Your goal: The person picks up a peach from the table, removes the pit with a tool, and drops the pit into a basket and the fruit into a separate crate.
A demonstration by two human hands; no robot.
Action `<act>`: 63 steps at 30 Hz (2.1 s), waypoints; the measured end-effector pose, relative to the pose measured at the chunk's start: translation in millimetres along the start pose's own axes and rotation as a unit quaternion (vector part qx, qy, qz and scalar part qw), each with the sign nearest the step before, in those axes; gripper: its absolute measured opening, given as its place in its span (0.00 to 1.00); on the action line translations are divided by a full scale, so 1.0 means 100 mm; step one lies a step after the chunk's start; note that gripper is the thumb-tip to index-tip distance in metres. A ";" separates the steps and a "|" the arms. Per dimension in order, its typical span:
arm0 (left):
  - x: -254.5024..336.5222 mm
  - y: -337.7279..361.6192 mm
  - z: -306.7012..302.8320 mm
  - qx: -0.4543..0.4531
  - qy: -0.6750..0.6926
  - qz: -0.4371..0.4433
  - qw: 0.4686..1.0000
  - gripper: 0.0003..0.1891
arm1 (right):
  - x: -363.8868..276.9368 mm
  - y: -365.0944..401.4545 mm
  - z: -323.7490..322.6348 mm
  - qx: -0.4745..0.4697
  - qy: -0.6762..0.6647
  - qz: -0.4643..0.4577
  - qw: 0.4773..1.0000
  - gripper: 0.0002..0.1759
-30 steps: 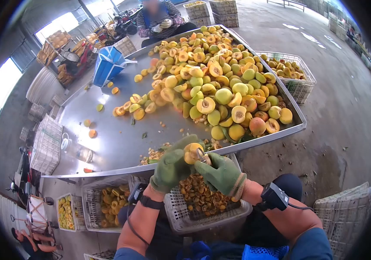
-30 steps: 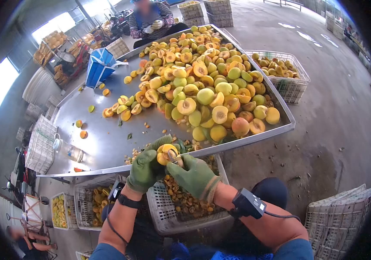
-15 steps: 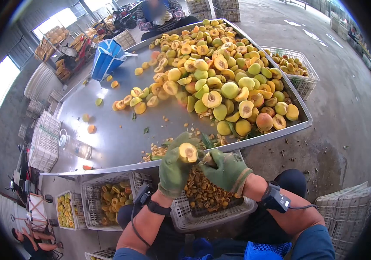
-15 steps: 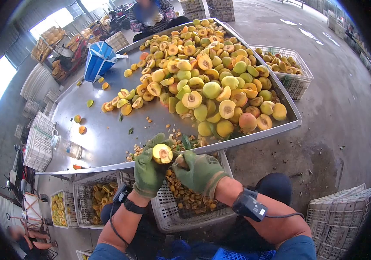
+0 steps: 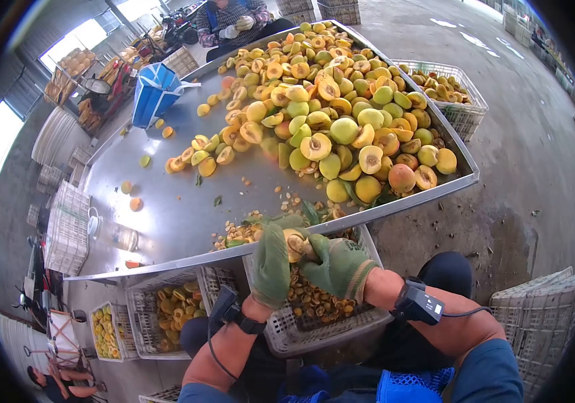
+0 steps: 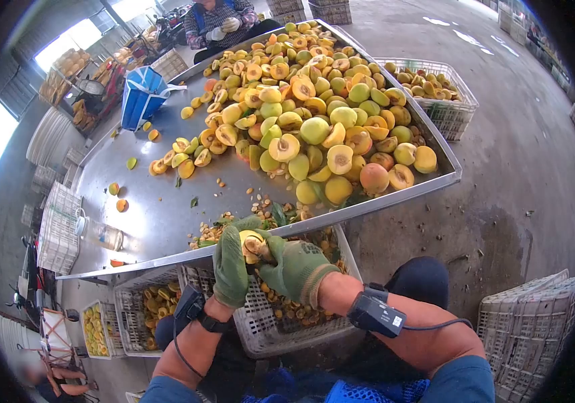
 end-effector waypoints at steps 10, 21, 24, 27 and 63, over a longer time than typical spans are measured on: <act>0.07 0.02 0.08 0.017 0.005 0.015 1.000 0.27 | -0.01 0.00 0.00 -0.037 0.037 0.018 0.998 0.27; 0.16 0.02 0.16 0.060 -0.012 0.010 0.998 0.21 | -0.05 0.01 0.02 -0.040 0.055 0.028 0.997 0.21; 0.17 0.04 0.21 0.066 -0.007 0.012 0.998 0.19 | -0.08 0.03 0.04 -0.049 0.033 0.049 0.997 0.19; 0.18 0.05 0.21 0.068 0.008 0.005 0.998 0.19 | -0.04 0.02 0.07 -0.061 0.014 0.034 0.997 0.17; 0.24 0.34 0.22 -0.021 0.017 0.046 0.999 0.30 | -0.18 0.27 -0.26 -0.494 -0.484 0.228 0.685 0.13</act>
Point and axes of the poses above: each hand's wrist, its own y-axis away from the middle knuckle, its own z-axis out of the palm, x = y × z, the point moved 1 cm from there along -y, towards the middle knuckle, and after that the axes turned 8 degrees about y, right-handed, at the moved point
